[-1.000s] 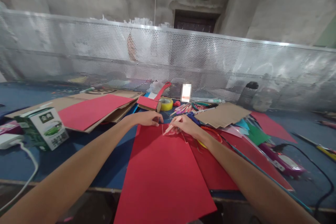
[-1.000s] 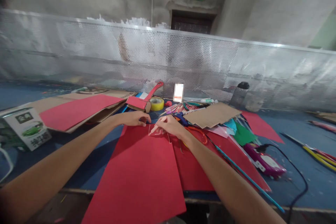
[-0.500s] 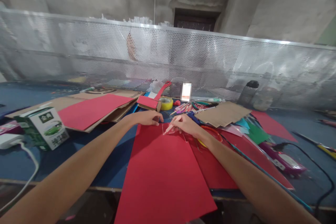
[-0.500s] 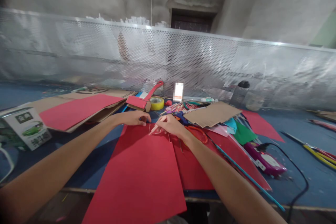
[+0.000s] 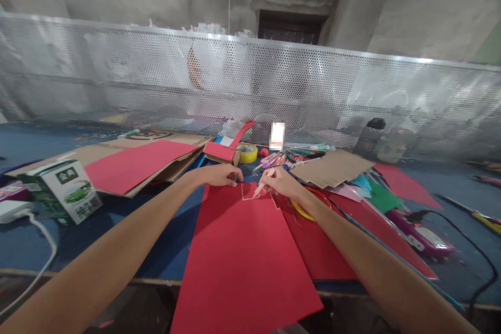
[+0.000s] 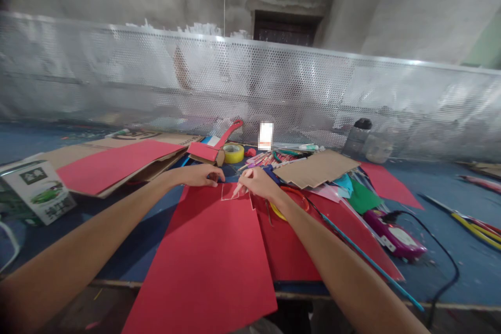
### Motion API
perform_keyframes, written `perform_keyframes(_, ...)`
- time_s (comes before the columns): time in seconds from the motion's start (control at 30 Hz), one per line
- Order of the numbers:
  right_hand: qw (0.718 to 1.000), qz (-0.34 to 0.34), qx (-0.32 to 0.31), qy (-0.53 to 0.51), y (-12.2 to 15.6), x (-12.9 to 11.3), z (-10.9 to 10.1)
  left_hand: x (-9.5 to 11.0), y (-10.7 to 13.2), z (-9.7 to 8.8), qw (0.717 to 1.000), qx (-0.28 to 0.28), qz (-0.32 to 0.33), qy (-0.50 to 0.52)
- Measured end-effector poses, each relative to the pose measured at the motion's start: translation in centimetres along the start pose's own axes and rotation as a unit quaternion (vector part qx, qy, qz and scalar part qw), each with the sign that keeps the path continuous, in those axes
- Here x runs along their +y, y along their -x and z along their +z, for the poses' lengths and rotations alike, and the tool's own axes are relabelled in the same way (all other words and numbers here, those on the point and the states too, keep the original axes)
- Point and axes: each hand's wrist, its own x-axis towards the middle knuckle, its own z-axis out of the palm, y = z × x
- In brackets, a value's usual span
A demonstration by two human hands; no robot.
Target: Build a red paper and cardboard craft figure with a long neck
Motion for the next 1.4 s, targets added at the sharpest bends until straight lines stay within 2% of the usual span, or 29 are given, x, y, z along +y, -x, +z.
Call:
perform_keyframes(0.37,1.000,-0.019,-0.003,0.013,0.1,-0.3,0.0,0.1,0.1,0.0,1.000,-0.009,-0.001,-0.015)
perform_keyframes(0.67,0.994,-0.077,-0.069,0.018,0.6,-1.4,0.1,0.5,0.2,-0.2,1.000,-0.010,-0.007,-0.018)
perform_keyframes(0.77,0.994,-0.083,-0.071,0.023,0.5,-1.3,0.1,0.2,0.1,-0.1,1.000,0.000,-0.001,0.000)
perform_keyframes(0.9,0.995,-0.077,-0.061,0.025,0.3,-1.0,0.1,0.1,0.1,-0.1,1.000,0.011,0.002,0.013)
perform_keyframes(1.07,0.999,-0.036,-0.033,0.000,0.4,-0.8,0.3,0.3,0.2,0.0,0.999,0.021,0.002,0.028)
perform_keyframes(1.23,0.997,-0.067,-0.040,0.013,0.3,-0.8,0.3,0.1,0.1,0.0,1.000,0.010,-0.003,0.012)
perform_keyframes(1.4,0.998,-0.043,-0.041,0.000,0.4,-0.8,0.1,0.1,0.1,0.0,1.000,0.003,-0.003,-0.001)
